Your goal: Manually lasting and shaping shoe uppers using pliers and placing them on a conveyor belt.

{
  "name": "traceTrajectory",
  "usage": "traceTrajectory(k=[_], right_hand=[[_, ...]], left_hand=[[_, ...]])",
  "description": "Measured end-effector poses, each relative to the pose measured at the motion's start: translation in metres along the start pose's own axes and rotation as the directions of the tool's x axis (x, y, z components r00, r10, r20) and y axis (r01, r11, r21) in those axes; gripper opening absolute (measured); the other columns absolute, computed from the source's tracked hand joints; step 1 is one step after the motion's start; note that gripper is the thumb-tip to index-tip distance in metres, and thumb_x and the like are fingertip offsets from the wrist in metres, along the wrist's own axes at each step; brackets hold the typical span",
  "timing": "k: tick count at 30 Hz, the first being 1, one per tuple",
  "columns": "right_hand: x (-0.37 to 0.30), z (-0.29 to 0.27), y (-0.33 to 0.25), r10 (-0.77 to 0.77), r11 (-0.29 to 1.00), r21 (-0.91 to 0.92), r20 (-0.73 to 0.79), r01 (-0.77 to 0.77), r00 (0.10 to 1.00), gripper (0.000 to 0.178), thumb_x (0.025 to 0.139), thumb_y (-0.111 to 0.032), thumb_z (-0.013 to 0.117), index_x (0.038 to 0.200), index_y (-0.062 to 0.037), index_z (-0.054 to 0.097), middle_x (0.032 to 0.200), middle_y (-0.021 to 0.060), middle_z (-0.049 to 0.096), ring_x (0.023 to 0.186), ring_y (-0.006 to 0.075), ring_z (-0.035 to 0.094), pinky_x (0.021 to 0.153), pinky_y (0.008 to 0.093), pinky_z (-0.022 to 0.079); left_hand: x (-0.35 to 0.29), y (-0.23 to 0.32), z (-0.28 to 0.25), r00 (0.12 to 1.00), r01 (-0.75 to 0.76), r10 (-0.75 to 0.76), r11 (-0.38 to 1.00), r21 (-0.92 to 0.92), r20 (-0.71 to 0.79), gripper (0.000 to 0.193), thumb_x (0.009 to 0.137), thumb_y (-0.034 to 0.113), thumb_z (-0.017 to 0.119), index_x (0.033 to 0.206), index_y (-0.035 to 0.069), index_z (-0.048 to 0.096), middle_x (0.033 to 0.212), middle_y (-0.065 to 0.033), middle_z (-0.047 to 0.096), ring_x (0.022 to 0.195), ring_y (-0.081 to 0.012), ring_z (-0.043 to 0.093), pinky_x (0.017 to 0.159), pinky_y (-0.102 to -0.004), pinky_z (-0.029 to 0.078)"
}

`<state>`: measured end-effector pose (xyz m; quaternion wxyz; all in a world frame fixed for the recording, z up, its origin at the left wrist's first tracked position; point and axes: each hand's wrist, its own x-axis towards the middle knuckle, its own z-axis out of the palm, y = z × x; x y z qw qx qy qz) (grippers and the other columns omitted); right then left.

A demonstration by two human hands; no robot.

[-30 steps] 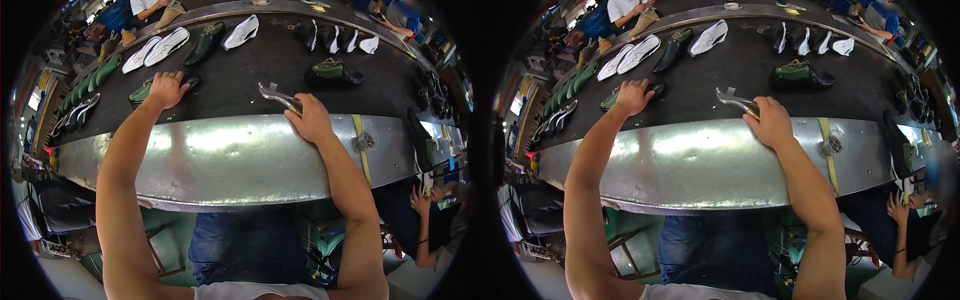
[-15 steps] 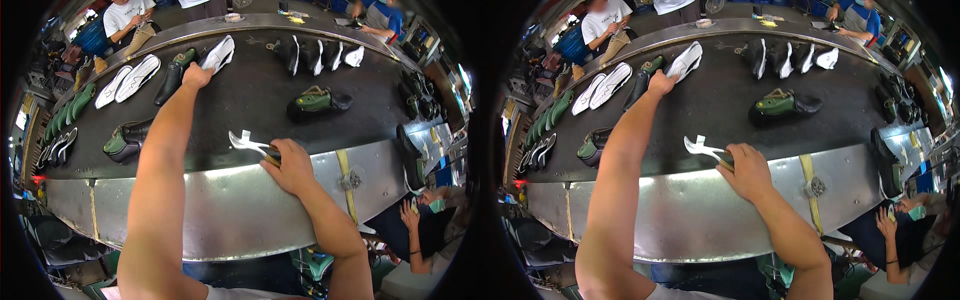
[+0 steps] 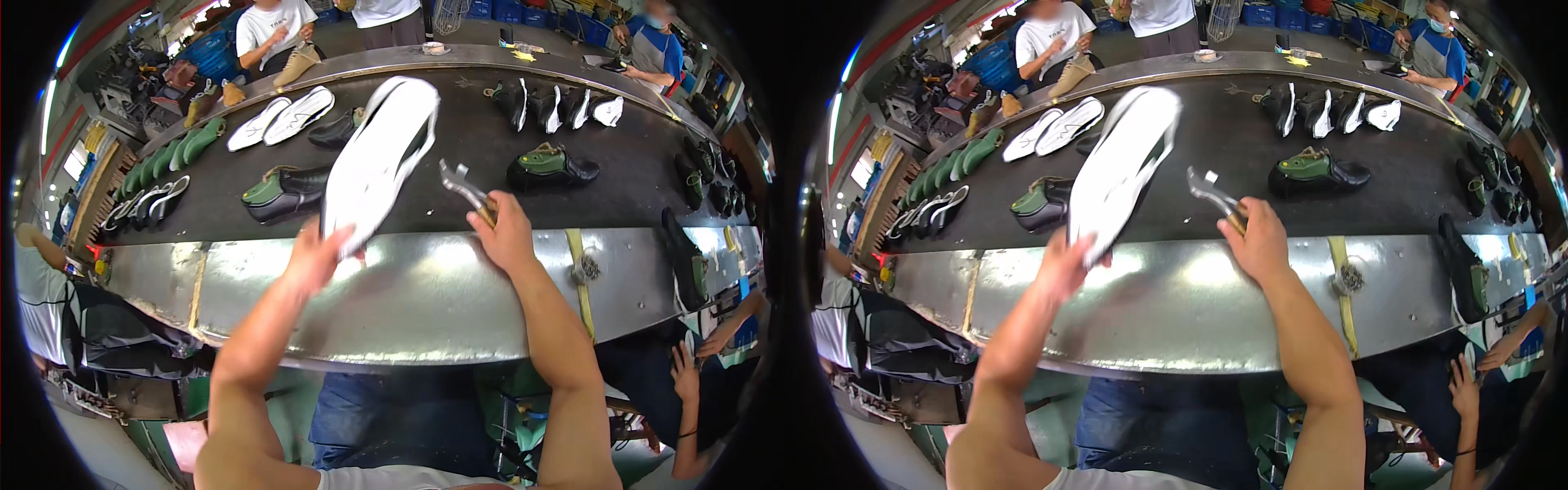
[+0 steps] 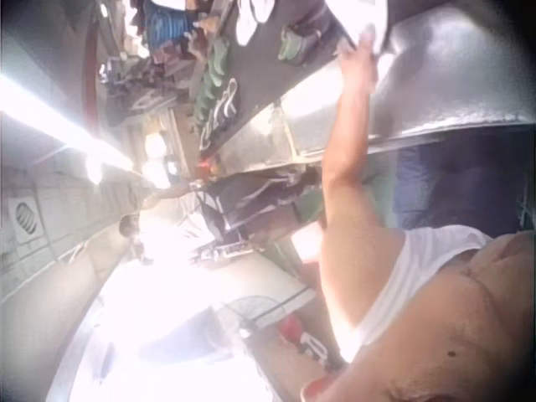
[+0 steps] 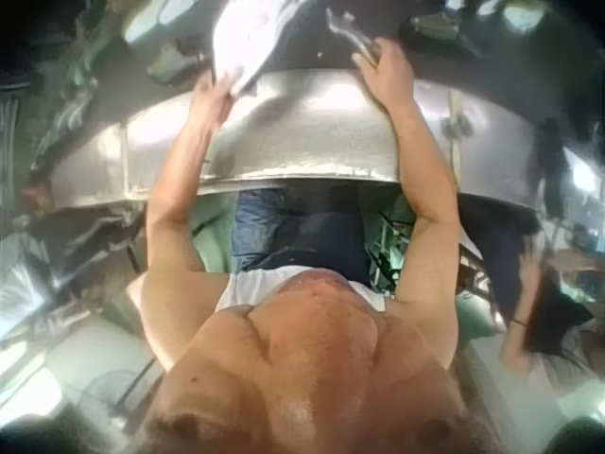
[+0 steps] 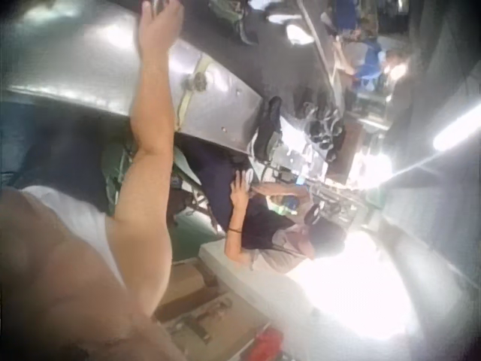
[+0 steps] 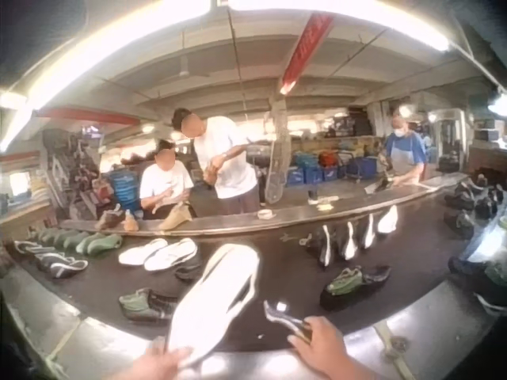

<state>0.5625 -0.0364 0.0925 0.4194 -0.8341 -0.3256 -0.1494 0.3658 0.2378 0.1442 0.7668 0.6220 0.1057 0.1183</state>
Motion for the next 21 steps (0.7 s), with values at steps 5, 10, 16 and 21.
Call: traceTrajectory(k=[5,10,16,21], right_hand=[[-0.007,-0.008,-0.016,-0.171,0.985,-0.010,-0.137,0.171,0.976,0.048,0.088,-0.026,0.075,0.120,0.0004,0.053,0.109,0.0191,0.061,0.098,0.0388,0.061,0.086,0.0455,0.049],[-0.114,-0.064,-0.109,-0.279,0.958,0.053,-0.063,0.283,0.958,0.047,0.086,-0.023,0.076,0.119,0.0006,0.052,0.105,0.0205,0.062,0.094,0.0395,0.062,0.081,0.0457,0.050],[-0.356,-0.064,-0.119,0.375,0.799,0.174,0.605,-0.576,0.702,0.065,0.080,-0.036,0.083,0.123,0.0006,0.052,0.106,0.0210,0.066,0.099,0.0343,0.068,0.088,0.0405,0.052],[-0.413,-0.059,-0.129,0.428,0.837,0.031,0.586,-0.547,0.688,0.079,0.069,-0.034,0.090,0.130,-0.0026,0.050,0.115,0.0203,0.066,0.109,0.0354,0.065,0.095,0.0404,0.050]], left_hand=[[-0.194,-0.011,0.005,0.977,0.166,-0.146,0.979,-0.121,0.157,0.085,0.077,0.030,0.087,0.141,-0.006,0.044,0.128,-0.0178,0.062,0.115,-0.0288,0.064,0.098,-0.0446,0.053],[-0.322,-0.046,0.022,0.906,0.257,-0.305,0.947,0.193,0.292,0.105,0.082,0.017,0.083,0.160,0.002,0.014,0.161,-0.0147,0.031,0.146,-0.0203,0.030,0.119,-0.0340,0.023],[-0.371,-0.125,0.021,0.682,0.343,-0.593,0.776,0.529,0.428,0.097,0.086,0.037,0.077,0.158,0.002,0.022,0.161,-0.0207,0.030,0.149,-0.0279,0.029,0.122,-0.0377,0.022],[-0.356,-0.126,0.058,0.772,0.103,-0.572,0.544,0.832,0.278,0.081,0.088,0.049,0.070,0.142,-0.006,0.047,0.137,-0.0292,0.055,0.127,-0.0391,0.055,0.108,-0.0393,0.043]])
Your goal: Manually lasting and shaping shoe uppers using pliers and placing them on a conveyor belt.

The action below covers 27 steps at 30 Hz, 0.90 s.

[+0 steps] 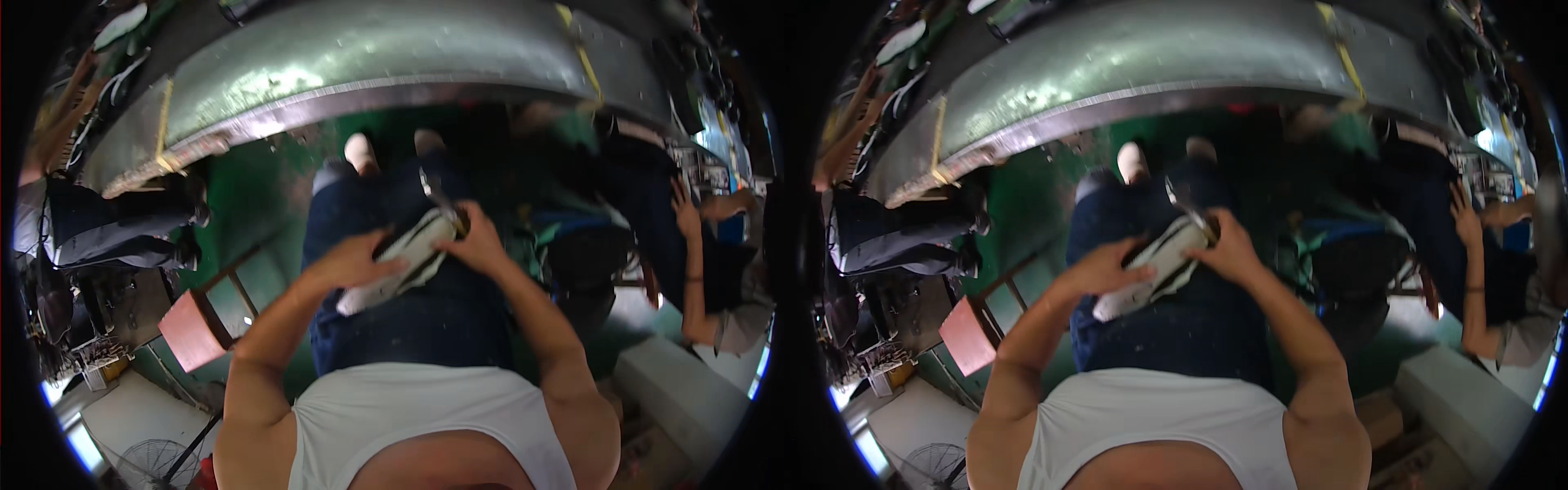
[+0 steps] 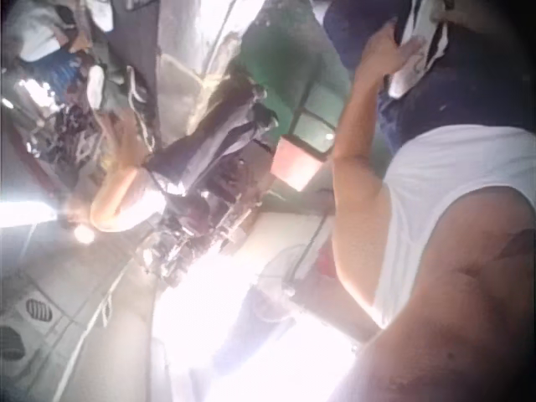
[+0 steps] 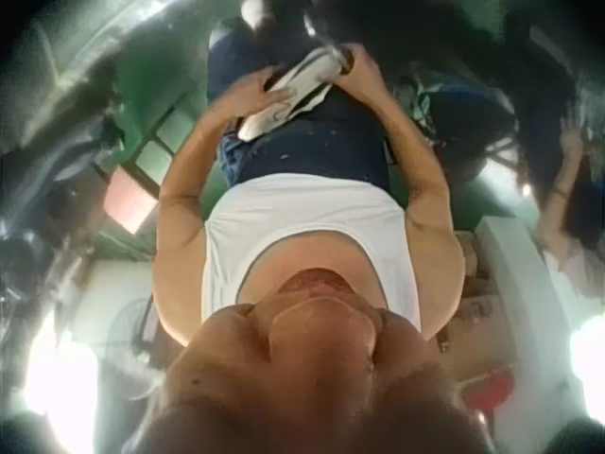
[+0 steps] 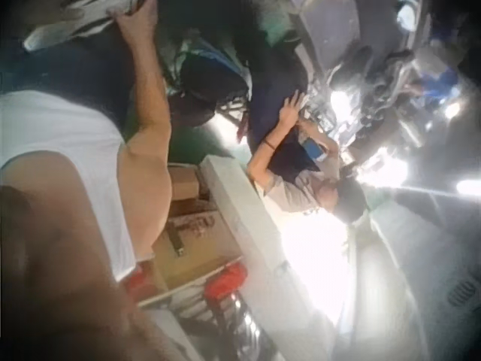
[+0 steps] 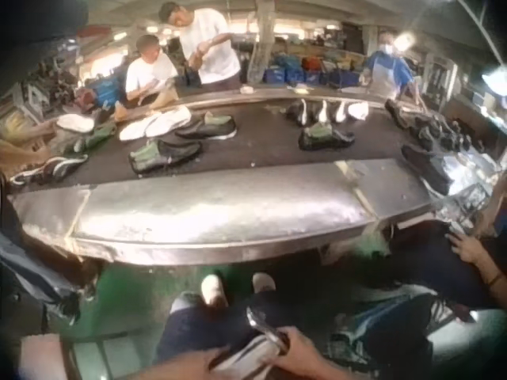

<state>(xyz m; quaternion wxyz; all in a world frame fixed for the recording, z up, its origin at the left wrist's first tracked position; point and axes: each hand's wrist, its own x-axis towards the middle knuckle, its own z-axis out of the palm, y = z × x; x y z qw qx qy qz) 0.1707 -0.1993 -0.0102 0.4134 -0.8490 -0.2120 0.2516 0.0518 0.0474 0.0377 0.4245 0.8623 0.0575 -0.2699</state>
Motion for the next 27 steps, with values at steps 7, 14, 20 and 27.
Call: traceTrajectory(k=[7,14,20,27], right_hand=[[0.007,-0.039,0.020,-0.050,0.992,0.128,0.223,0.022,0.973,0.056,0.079,-0.015,0.076,0.126,0.0018,0.052,0.109,0.0226,0.068,0.104,0.0351,0.067,0.089,0.0407,0.052],[-0.005,-0.027,0.012,-0.402,0.909,-0.118,0.007,0.400,0.916,0.038,0.081,-0.005,0.064,0.118,-0.0001,0.054,0.100,0.0236,0.068,0.095,0.0438,0.065,0.084,0.0451,0.053],[0.015,-0.023,0.027,-0.034,0.978,0.203,-0.121,0.058,0.992,0.028,0.085,-0.012,0.066,0.110,-0.0004,0.060,0.097,0.0187,0.070,0.092,0.0341,0.069,0.084,0.0395,0.053],[-0.021,-0.041,-0.006,-0.065,0.950,0.302,-0.059,0.080,0.996,0.029,0.095,-0.026,0.064,0.106,0.0005,0.062,0.090,0.0091,0.071,0.083,0.0191,0.068,0.079,0.0336,0.053]], left_hand=[[0.021,0.002,0.015,0.992,-0.127,0.128,0.990,-0.055,0.002,0.052,0.098,0.038,0.055,0.124,-0.007,0.059,0.114,-0.0284,0.065,0.105,-0.0402,0.065,0.091,-0.0465,0.049],[0.043,0.030,0.033,0.978,-0.210,0.203,0.956,-0.204,-0.057,0.061,0.098,0.035,0.060,0.148,0.002,0.046,0.142,-0.0220,0.055,0.131,-0.0297,0.053,0.111,-0.0358,0.039],[0.090,0.047,0.028,0.998,-0.056,0.062,0.985,-0.161,0.032,0.065,0.092,0.034,0.070,0.144,0.002,0.048,0.140,-0.0197,0.057,0.128,-0.0313,0.055,0.110,-0.0383,0.040],[0.058,0.040,-0.001,0.950,-0.281,0.124,0.737,-0.615,-0.286,0.061,0.092,0.019,0.073,0.145,0.002,0.047,0.130,-0.0108,0.060,0.119,-0.0181,0.056,0.104,-0.0320,0.044]])
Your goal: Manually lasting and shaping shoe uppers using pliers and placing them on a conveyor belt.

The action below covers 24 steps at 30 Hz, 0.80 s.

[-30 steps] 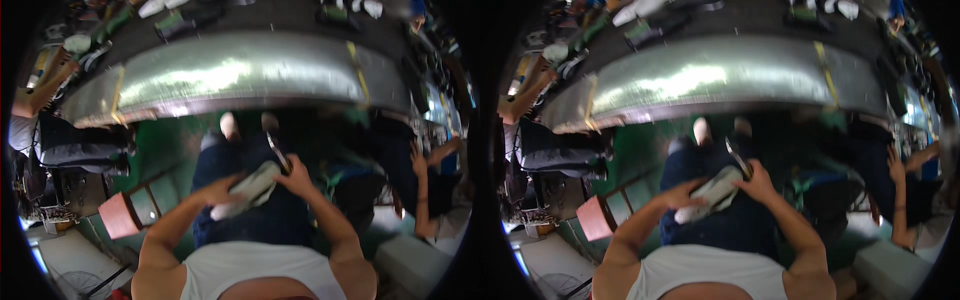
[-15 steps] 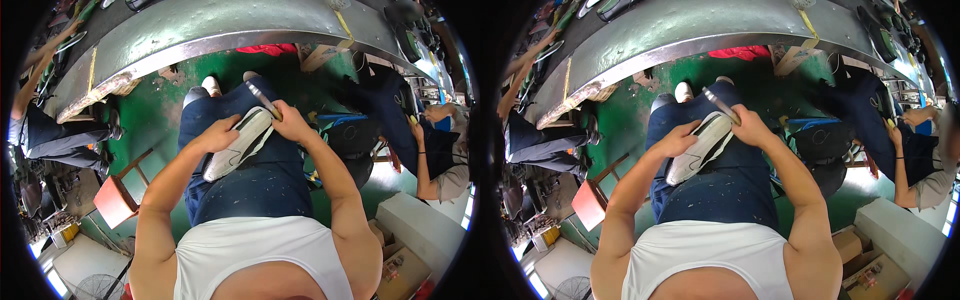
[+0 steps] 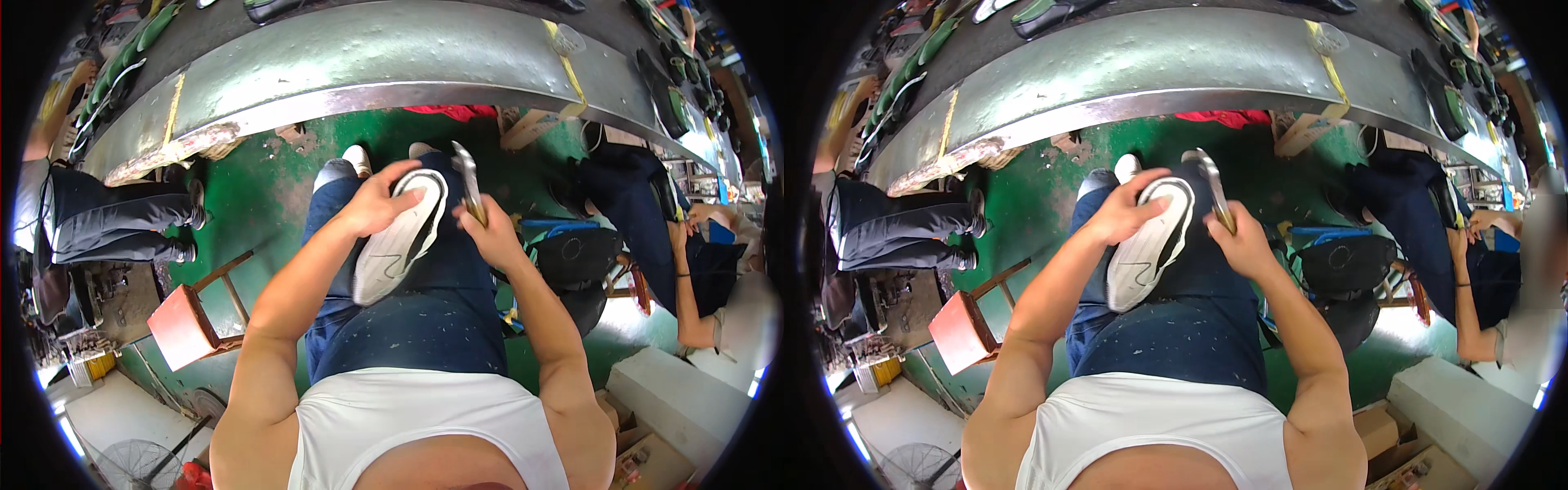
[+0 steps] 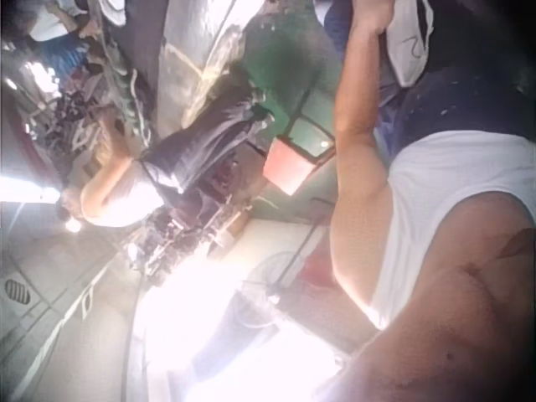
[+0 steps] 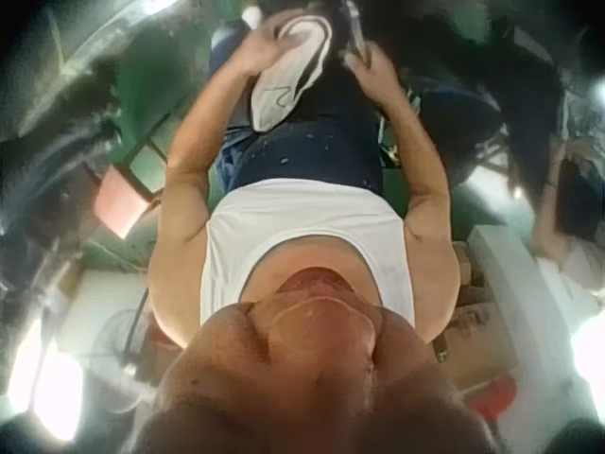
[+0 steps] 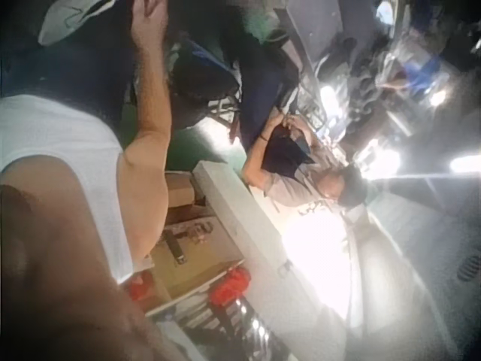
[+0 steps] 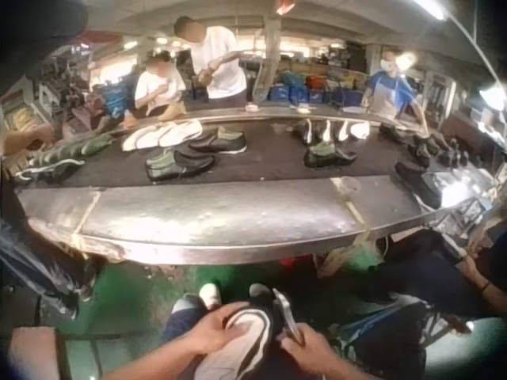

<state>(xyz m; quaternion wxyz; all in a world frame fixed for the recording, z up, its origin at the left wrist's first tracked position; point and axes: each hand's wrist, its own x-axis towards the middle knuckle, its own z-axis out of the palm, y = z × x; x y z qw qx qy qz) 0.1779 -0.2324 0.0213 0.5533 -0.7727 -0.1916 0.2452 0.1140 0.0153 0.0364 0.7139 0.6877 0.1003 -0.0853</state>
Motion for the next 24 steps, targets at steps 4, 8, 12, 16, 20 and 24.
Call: traceTrajectory(k=[4,8,12,16,20,24], right_hand=[[-0.049,-0.001,-0.057,0.083,0.996,0.007,0.183,-0.086,0.980,0.033,0.098,-0.026,0.061,0.117,0.0008,0.061,0.089,0.0073,0.071,0.077,0.0148,0.067,0.074,0.0306,0.053],[-0.052,0.010,-0.080,0.040,0.999,-0.040,0.483,-0.023,0.875,0.041,0.099,-0.025,0.060,0.130,0.0006,0.057,0.090,0.0052,0.069,0.074,0.0119,0.062,0.074,0.0286,0.052],[-0.040,0.032,-0.096,0.016,0.985,0.128,0.587,-0.112,0.809,0.037,0.100,-0.020,0.058,0.130,0.0015,0.057,0.102,0.0071,0.067,0.083,0.0129,0.062,0.078,0.0300,0.051],[-0.027,0.048,-0.104,0.036,0.942,0.245,0.609,-0.231,0.792,0.032,0.101,-0.018,0.057,0.125,0.0031,0.057,0.104,0.0074,0.067,0.085,0.0148,0.064,0.077,0.0316,0.053],[-0.020,0.056,-0.116,0.134,0.897,0.214,0.701,-0.386,0.700,0.028,0.101,-0.018,0.057,0.119,0.0035,0.058,0.102,0.0081,0.067,0.085,0.0169,0.066,0.076,0.0350,0.054],[-0.003,0.063,-0.110,0.117,0.958,-0.275,0.629,0.078,0.769,0.025,0.098,-0.016,0.059,0.115,0.0022,0.058,0.099,0.0168,0.067,0.083,0.0264,0.068,0.073,0.0389,0.054]], left_hand=[[-0.044,0.023,-0.012,0.959,-0.243,0.221,0.964,-0.112,-0.175,0.069,0.092,0.006,0.071,0.151,0.005,0.037,0.132,-0.0097,0.056,0.123,-0.0164,0.051,0.107,-0.0326,0.041],[-0.072,0.023,-0.027,0.962,-0.253,0.234,0.958,-0.132,-0.142,0.064,0.094,0.009,0.068,0.151,0.012,0.039,0.138,-0.0072,0.050,0.126,-0.0171,0.048,0.109,-0.0328,0.038],[-0.087,0.014,-0.047,0.953,-0.270,0.279,0.959,0.083,-0.116,0.065,0.096,0.016,0.069,0.152,0.013,0.037,0.137,-0.0087,0.050,0.126,-0.0172,0.048,0.109,-0.0337,0.038],[-0.101,0.016,-0.049,0.956,-0.263,0.256,0.964,-0.030,-0.142,0.054,0.101,0.017,0.062,0.149,0.012,0.040,0.134,-0.0088,0.053,0.125,-0.0168,0.049,0.108,-0.0332,0.038],[-0.111,0.018,-0.059,0.965,-0.220,0.217,0.976,0.001,-0.146,0.049,0.103,0.018,0.059,0.148,0.011,0.042,0.138,-0.0078,0.052,0.126,-0.0160,0.049,0.108,-0.0332,0.039],[-0.111,0.001,-0.066,0.956,-0.233,0.218,0.971,-0.057,-0.196,0.045,0.102,0.014,0.059,0.145,0.011,0.047,0.133,-0.0066,0.056,0.121,-0.0144,0.052,0.106,-0.0315,0.041]])
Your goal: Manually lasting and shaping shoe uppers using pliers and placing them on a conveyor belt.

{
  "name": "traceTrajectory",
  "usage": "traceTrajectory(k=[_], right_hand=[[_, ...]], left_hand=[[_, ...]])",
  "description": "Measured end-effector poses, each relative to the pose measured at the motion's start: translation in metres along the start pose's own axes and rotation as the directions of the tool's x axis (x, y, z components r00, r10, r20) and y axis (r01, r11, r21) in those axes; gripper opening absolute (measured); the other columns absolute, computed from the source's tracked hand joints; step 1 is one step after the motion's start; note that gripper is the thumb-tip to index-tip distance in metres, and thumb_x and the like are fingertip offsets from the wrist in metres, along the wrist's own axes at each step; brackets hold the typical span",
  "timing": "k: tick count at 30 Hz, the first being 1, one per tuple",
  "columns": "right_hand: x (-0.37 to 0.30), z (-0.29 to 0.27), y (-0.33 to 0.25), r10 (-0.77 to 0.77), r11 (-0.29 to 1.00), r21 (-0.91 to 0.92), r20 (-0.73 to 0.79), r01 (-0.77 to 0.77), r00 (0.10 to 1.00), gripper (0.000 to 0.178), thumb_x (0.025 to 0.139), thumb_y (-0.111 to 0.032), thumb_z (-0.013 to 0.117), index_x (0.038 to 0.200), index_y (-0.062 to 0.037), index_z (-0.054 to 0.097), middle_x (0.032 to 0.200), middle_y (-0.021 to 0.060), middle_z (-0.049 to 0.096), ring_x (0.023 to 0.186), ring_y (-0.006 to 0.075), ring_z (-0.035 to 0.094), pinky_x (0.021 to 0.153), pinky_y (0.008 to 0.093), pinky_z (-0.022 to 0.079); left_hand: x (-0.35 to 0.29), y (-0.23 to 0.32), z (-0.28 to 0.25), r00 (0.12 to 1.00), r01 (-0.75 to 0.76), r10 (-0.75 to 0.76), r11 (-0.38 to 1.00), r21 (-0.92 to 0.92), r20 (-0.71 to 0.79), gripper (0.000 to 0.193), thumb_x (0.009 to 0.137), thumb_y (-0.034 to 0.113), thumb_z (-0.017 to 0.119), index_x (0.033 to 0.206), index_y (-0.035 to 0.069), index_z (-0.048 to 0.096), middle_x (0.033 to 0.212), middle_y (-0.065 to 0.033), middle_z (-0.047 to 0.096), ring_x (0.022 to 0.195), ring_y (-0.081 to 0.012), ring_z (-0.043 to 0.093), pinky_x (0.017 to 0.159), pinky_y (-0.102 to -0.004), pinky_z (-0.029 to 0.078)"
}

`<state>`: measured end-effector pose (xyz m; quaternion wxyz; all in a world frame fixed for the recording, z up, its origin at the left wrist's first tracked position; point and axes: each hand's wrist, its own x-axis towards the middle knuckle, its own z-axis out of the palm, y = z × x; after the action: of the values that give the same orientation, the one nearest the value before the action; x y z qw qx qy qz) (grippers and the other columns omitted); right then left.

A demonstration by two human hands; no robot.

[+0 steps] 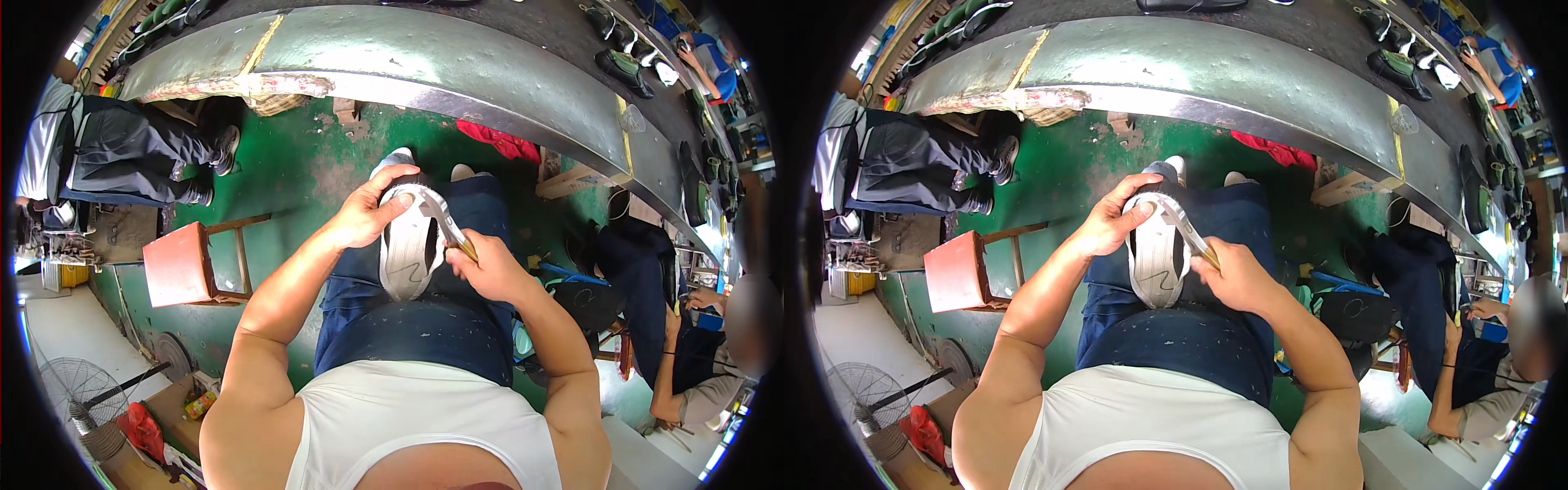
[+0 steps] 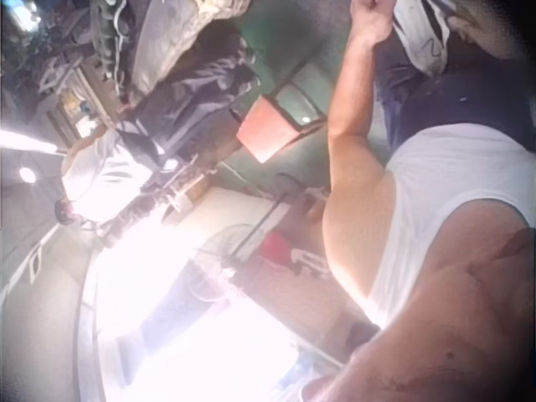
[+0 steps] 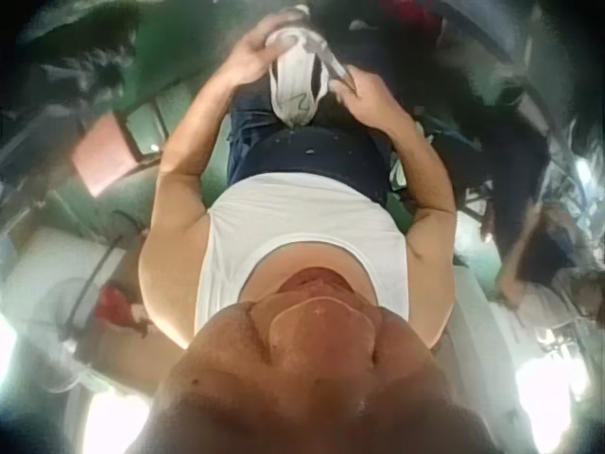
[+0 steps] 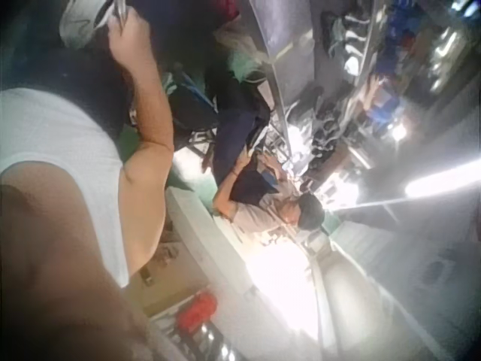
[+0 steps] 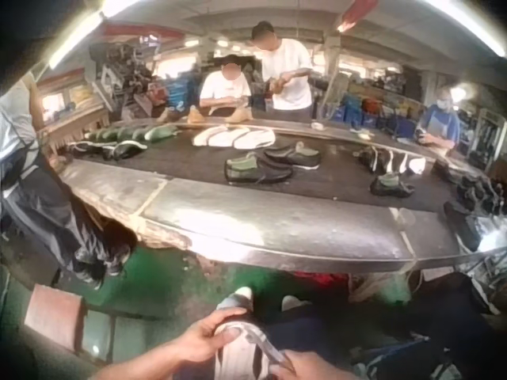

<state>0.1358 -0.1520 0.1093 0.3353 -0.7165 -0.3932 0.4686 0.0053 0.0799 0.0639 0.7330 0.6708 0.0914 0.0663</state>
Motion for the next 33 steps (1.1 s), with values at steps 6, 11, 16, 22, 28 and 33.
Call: traceTrajectory(k=[6,11,16,22,28,33], right_hand=[[0.063,0.025,0.075,-0.482,0.845,-0.448,-0.402,0.291,0.779,0.027,0.094,-0.017,0.063,0.113,0.0020,0.060,0.100,0.0229,0.066,0.092,0.0429,0.065,0.078,0.0494,0.052],[0.047,0.008,0.048,-0.299,0.947,-0.190,-0.222,0.260,0.928,0.038,0.096,-0.017,0.062,0.130,-0.0007,0.057,0.103,0.0241,0.068,0.095,0.0419,0.066,0.083,0.0448,0.052],[-0.031,0.005,0.068,-0.457,0.829,-0.418,-0.126,0.371,0.881,0.048,0.094,-0.023,0.068,0.134,-0.0006,0.057,0.113,0.0197,0.070,0.098,0.0381,0.068,0.088,0.0416,0.053],[-0.029,0.012,0.085,0.089,0.138,0.962,0.226,-0.236,0.970,0.047,0.101,-0.048,0.056,0.115,-0.0036,0.066,0.113,0.0113,0.071,0.097,0.0275,0.070,0.083,0.0398,0.056],[0.012,0.038,0.104,0.319,-0.137,0.980,0.179,-0.141,0.931,0.041,0.107,-0.041,0.044,0.124,-0.0076,0.061,0.111,0.0067,0.069,0.099,0.0226,0.070,0.089,0.0403,0.059],[0.001,0.053,0.085,0.445,-0.088,0.981,0.193,-0.172,0.875,0.042,0.110,-0.032,0.037,0.125,0.0010,0.057,0.117,0.0151,0.066,0.104,0.0271,0.067,0.095,0.0436,0.056]], left_hand=[[0.020,-0.038,-0.014,0.998,-0.039,0.032,0.989,-0.144,-0.052,0.037,0.101,0.010,0.060,0.137,0.009,0.055,0.123,-0.0029,0.061,0.113,-0.0122,0.056,0.101,-0.0294,0.044],[0.018,-0.034,-0.019,0.980,0.072,-0.124,0.949,-0.306,-0.154,0.035,0.101,0.009,0.058,0.137,0.009,0.056,0.122,-0.0028,0.063,0.110,-0.0125,0.058,0.098,-0.0295,0.047],[0.015,0.004,-0.014,0.966,-0.215,0.187,0.965,-0.150,-0.180,0.059,0.093,-0.004,0.058,0.149,0.005,0.041,0.146,-0.0101,0.048,0.134,-0.0190,0.045,0.112,-0.0343,0.037],[0.014,0.021,0.051,0.789,-0.587,0.586,0.626,0.514,0.187,0.102,0.076,-0.006,0.069,0.158,-0.002,0.008,0.157,-0.0279,0.027,0.148,-0.0424,0.029,0.120,-0.0460,0.027],[0.000,-0.030,0.081,0.859,-0.462,0.196,0.691,0.555,0.472,0.123,0.074,0.008,0.080,0.156,-0.003,-0.011,0.162,-0.0330,-0.004,0.152,-0.0486,-0.004,0.122,-0.0589,0.007],[-0.024,-0.043,0.116,0.997,-0.069,0.061,0.977,0.201,0.046,0.097,0.102,0.049,0.045,0.154,-0.007,-0.014,0.163,-0.0293,-0.013,0.152,-0.0366,-0.017,0.123,-0.0445,-0.003]])
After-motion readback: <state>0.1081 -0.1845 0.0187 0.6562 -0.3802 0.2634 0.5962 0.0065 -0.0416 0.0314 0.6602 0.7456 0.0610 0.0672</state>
